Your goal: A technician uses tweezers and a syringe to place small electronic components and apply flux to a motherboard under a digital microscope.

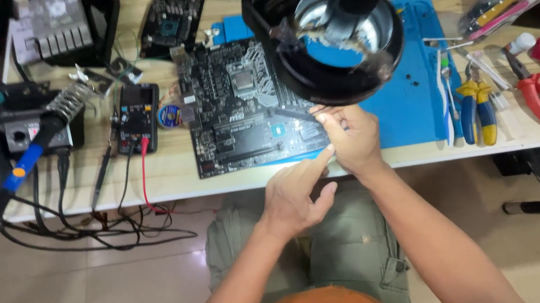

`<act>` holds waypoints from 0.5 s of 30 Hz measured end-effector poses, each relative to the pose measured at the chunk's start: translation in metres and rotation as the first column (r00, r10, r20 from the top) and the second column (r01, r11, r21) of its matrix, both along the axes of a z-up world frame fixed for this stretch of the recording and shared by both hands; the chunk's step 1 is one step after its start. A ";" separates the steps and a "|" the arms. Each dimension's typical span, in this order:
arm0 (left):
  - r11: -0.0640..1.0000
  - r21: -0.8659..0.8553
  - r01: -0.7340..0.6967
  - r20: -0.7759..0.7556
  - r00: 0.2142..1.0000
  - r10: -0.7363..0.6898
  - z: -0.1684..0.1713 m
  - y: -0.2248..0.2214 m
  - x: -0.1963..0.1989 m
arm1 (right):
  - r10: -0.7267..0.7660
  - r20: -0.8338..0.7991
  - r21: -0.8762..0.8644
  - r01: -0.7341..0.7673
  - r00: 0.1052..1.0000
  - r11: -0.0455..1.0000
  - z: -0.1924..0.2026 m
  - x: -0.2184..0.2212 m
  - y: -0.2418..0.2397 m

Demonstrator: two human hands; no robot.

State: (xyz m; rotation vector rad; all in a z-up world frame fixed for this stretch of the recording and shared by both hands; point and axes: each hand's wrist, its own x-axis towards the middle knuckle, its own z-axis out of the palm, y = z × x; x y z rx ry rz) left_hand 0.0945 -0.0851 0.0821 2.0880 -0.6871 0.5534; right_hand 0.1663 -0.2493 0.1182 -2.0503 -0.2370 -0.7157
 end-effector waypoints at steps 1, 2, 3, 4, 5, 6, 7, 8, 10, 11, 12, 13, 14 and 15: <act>1.000 0.009 -0.003 0.003 1.000 0.003 0.003 0.001 0.002 | -0.017 -0.013 -0.007 0.017 1.000 1.000 0.003 0.002 0.001; 1.000 0.016 0.005 0.019 1.000 -0.005 0.005 0.001 -0.001 | -0.024 0.003 0.001 0.024 1.000 1.000 -0.015 0.001 -0.007; 1.000 0.014 0.015 0.009 1.000 -0.016 0.006 0.001 0.001 | -0.065 -0.044 -0.026 0.064 0.997 0.998 -0.031 0.004 -0.017; 1.000 0.013 0.026 0.000 1.000 -0.026 0.008 0.001 0.002 | -0.107 -0.090 -0.053 0.102 0.990 0.993 -0.047 0.008 -0.026; 0.999 0.019 0.038 0.021 0.999 -0.038 0.017 0.002 0.001 | -0.118 -0.069 -0.045 0.115 0.991 0.992 -0.040 0.007 -0.023; 0.997 0.034 0.068 -0.049 0.997 -0.066 0.026 0.003 0.000 | -0.110 -0.121 -0.040 0.106 0.986 0.994 -0.033 0.007 -0.020; 0.994 0.048 0.097 -0.123 0.988 -0.090 0.032 0.005 -0.004 | -0.100 -0.177 -0.035 0.095 0.979 0.995 -0.029 0.004 -0.017; 0.993 0.056 0.106 -0.107 0.989 -0.099 0.033 0.004 -0.004 | -0.108 -0.160 -0.028 0.105 0.981 0.994 -0.028 0.003 -0.018; 0.995 0.034 0.096 -0.100 0.991 -0.092 0.035 0.003 -0.003 | -0.068 -0.157 -0.051 0.061 0.985 0.997 -0.025 0.005 -0.017; 0.994 0.040 0.099 -0.087 0.992 -0.095 0.035 0.003 -0.003 | -0.071 -0.145 -0.046 0.065 0.987 0.997 -0.023 0.006 -0.017; 0.996 0.034 0.088 -0.081 0.993 -0.085 0.034 0.003 -0.003 | -0.052 -0.143 -0.041 0.046 0.988 0.998 -0.022 0.006 -0.017; 0.997 0.027 0.076 -0.079 0.994 -0.074 0.033 0.002 -0.004 | -0.032 -0.145 -0.036 0.027 0.989 0.999 -0.023 0.005 -0.017; 0.996 0.032 0.078 -0.069 0.995 -0.076 0.036 0.002 -0.003 | -0.034 -0.136 -0.032 0.030 0.990 0.999 -0.020 0.006 -0.016; 0.997 0.018 0.080 -0.056 0.995 -0.079 0.038 0.002 -0.004 | -0.039 -0.194 -0.027 0.034 0.980 0.999 -0.018 0.006 -0.015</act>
